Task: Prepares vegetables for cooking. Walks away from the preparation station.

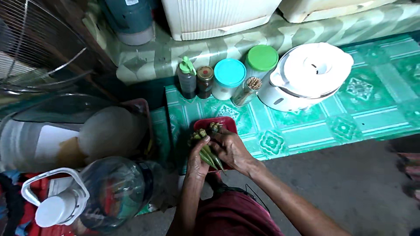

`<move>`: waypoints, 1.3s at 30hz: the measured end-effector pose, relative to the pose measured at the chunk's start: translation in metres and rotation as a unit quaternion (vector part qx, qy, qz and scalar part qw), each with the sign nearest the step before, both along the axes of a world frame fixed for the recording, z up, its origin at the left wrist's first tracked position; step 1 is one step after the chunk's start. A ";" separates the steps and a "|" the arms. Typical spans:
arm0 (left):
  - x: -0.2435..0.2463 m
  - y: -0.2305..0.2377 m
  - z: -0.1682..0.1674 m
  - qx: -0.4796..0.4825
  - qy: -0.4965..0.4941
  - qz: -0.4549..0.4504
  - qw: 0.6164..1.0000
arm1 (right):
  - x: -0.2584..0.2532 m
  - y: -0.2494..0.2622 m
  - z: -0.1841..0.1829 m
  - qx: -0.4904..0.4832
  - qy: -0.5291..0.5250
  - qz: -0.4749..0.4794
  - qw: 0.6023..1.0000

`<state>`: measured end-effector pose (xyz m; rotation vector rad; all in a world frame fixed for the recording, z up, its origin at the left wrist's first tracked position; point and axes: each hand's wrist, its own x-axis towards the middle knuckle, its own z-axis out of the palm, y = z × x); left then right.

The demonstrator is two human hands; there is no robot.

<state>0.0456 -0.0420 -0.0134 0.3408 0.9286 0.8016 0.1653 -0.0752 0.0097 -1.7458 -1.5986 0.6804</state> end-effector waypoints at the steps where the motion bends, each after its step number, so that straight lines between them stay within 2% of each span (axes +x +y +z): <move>1: -0.002 0.002 0.001 0.005 0.010 0.003 1.000 | 0.001 -0.002 0.005 -0.006 0.044 -0.023 0.999; 3: -0.005 0.004 0.006 0.009 0.012 0.019 1.000 | 0.002 -0.006 0.010 -0.038 0.160 -0.106 0.981; 5: -0.008 0.006 0.011 0.021 -0.002 0.019 1.000 | 0.004 -0.009 0.005 -0.070 0.260 -0.178 0.946; 6: -0.008 0.007 0.014 0.037 -0.004 0.012 0.999 | 0.004 -0.010 0.002 -0.093 0.303 -0.192 0.929; 8: -0.003 0.007 0.018 0.068 0.006 0.005 0.998 | 0.002 -0.012 -0.002 -0.137 0.354 -0.163 0.911; 9: -0.002 0.008 0.019 0.079 0.012 0.000 0.997 | 0.000 -0.014 -0.002 -0.146 0.355 -0.136 0.914; 11: 0.000 0.009 0.019 0.073 0.014 0.007 0.997 | -0.003 -0.012 0.000 -0.110 0.284 -0.095 0.948; 14: -0.002 0.010 0.016 0.028 -0.021 0.033 0.999 | 0.002 -0.006 -0.001 -0.029 0.073 -0.021 0.997; 17: -0.001 0.008 0.016 0.002 -0.049 0.031 0.998 | 0.003 -0.005 -0.007 0.023 -0.023 0.047 0.998; 23: -0.003 0.005 0.017 -0.019 -0.017 0.038 0.999 | 0.006 -0.004 -0.017 0.043 0.079 0.051 0.995; 27: -0.005 0.006 0.022 -0.030 -0.034 0.047 0.998 | 0.013 -0.003 -0.021 0.055 0.153 0.074 0.984; 32: -0.002 0.003 0.027 0.002 0.013 0.042 0.999 | 0.009 0.000 -0.015 0.054 0.179 0.065 0.980; 36: -0.003 0.005 0.023 0.033 -0.043 0.039 0.998 | 0.001 0.001 -0.008 0.054 0.198 0.061 0.977; 39: -0.003 0.008 0.023 0.046 -0.036 0.034 0.998 | -0.004 -0.001 -0.002 -0.007 0.290 0.007 0.957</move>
